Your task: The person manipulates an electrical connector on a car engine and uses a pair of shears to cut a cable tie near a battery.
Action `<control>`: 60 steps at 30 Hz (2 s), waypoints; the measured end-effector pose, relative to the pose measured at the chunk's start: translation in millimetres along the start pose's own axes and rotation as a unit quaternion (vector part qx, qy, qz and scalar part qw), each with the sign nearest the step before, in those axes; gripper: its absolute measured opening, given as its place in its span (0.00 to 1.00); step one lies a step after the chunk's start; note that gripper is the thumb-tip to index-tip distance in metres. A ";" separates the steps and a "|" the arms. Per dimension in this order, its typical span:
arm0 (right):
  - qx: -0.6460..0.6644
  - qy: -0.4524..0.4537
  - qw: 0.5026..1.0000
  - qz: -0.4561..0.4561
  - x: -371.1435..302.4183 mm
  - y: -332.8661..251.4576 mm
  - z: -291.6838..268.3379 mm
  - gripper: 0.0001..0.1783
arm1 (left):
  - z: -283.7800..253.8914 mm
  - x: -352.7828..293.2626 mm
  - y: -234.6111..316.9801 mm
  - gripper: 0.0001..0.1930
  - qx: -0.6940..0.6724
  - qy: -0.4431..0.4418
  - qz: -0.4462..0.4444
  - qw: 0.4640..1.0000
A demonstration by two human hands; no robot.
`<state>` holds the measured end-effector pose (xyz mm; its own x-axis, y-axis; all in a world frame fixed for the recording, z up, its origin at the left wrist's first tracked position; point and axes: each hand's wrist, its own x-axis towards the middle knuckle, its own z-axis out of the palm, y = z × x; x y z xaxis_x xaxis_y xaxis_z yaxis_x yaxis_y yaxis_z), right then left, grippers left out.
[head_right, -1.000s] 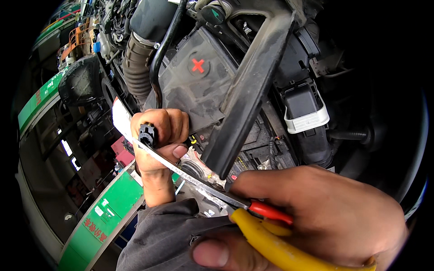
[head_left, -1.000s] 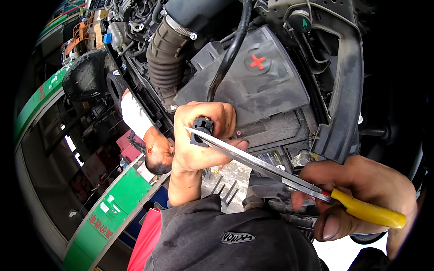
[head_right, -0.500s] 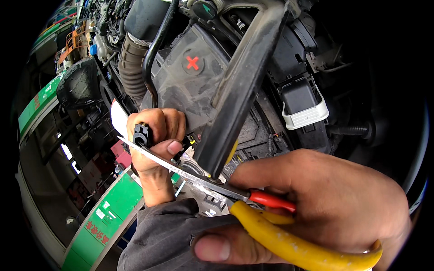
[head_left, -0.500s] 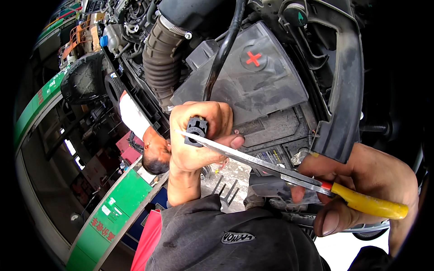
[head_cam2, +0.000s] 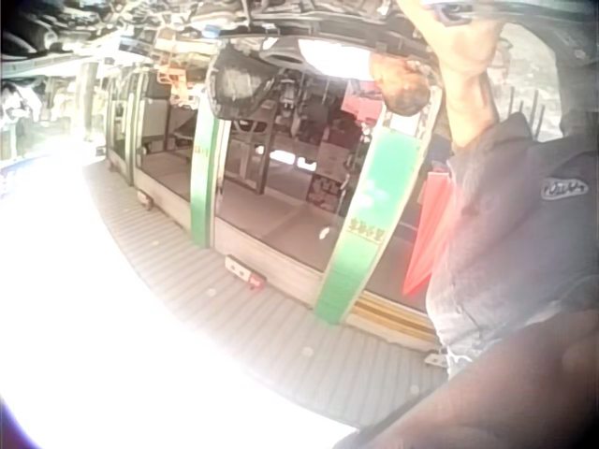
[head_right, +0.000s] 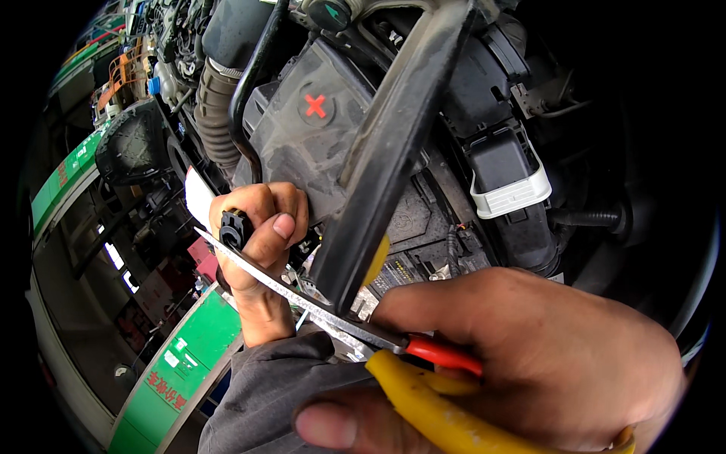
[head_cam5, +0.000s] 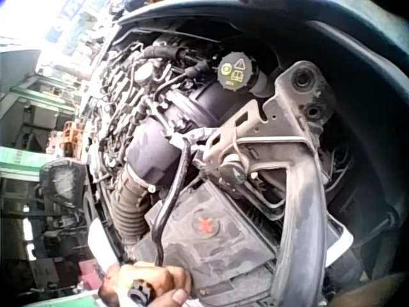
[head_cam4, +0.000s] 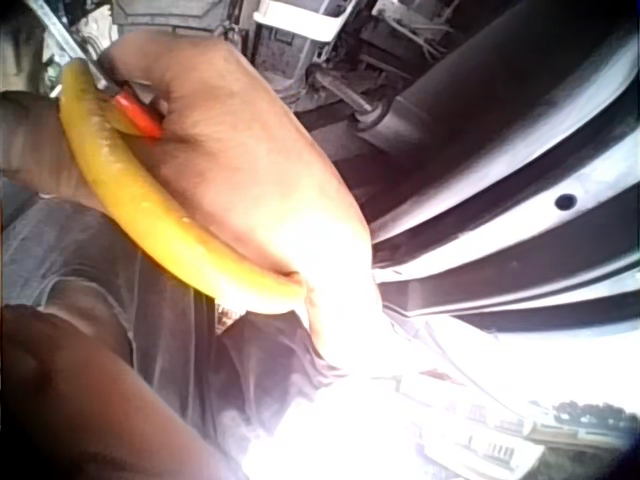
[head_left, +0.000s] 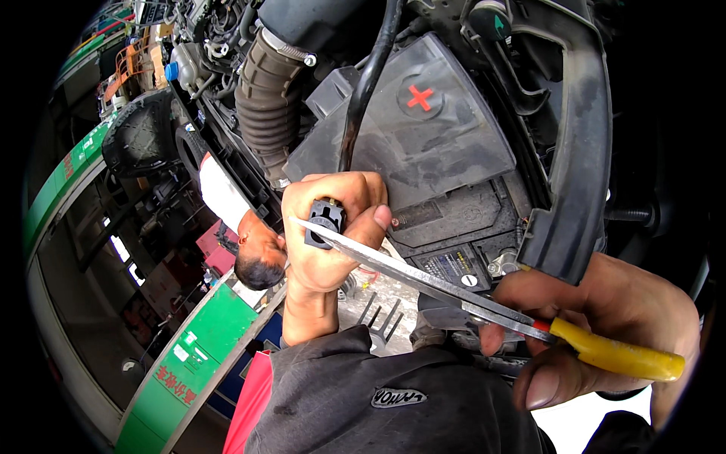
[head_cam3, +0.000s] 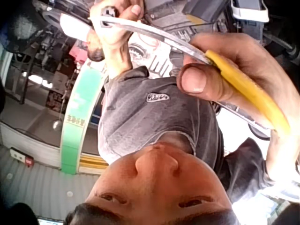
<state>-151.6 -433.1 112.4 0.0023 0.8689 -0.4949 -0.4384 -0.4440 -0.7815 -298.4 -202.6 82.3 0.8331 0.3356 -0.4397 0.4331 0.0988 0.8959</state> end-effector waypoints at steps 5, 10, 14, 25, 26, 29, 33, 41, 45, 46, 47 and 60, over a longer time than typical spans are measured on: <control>-0.127 -0.045 0.987 0.089 1.9 -24.2 -8.9 0.34 | -9.5 1.9 -2.9 0.18 -0.028 -0.032 0.020 0.999; -0.053 -0.134 0.978 0.153 4.1 -20.1 -26.3 0.34 | -8.6 1.8 -3.2 0.18 -0.030 -0.034 0.026 0.999; 0.027 -0.181 0.969 0.167 8.7 -15.5 -31.5 0.32 | -8.6 2.9 -2.7 0.18 -0.026 -0.035 0.022 0.999; -0.016 -0.209 0.955 0.211 15.3 -28.9 -31.4 0.31 | 1.9 -1.5 -3.1 0.16 -0.043 0.034 0.015 0.998; -0.026 -0.211 0.955 0.209 15.8 -29.6 -31.5 0.30 | 1.8 -1.5 -3.3 0.16 -0.045 0.033 0.014 0.998; -0.026 -0.179 0.977 0.116 13.6 -18.6 -27.8 0.30 | 1.1 -1.4 -3.8 0.16 -0.045 0.022 0.014 0.999; -0.022 -0.190 0.973 0.126 13.5 -12.4 -31.3 0.29 | 2.3 0.7 -3.8 0.16 -0.034 0.012 0.018 0.999; -0.157 -0.024 0.981 0.110 -11.2 -23.9 -12.3 0.32 | -1.2 -2.1 -3.9 0.16 -0.059 0.020 0.012 0.998; -0.091 -0.078 0.976 0.182 -3.9 -34.7 -20.4 0.33 | 3.2 -0.5 -3.3 0.16 -0.054 0.032 0.013 0.998; -0.050 -0.111 0.971 0.206 0.7 -35.5 -25.0 0.33 | 4.0 0.1 -2.7 0.16 -0.054 0.035 0.015 0.998; -0.010 -0.142 0.962 0.232 5.3 -36.1 -29.4 0.33 | 3.3 0.4 -2.8 0.16 -0.040 0.029 0.020 0.999; 0.075 -0.083 0.985 0.128 5.3 -7.1 -18.7 0.29 | 2.5 -9.6 -12.2 0.16 -0.059 0.070 0.002 0.996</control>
<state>-131.8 -429.4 108.2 -0.2666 0.7622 -0.5899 -0.5344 -0.6262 -0.5677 -310.8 -209.3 75.4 0.7751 0.4627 -0.4302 0.3792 0.2039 0.9026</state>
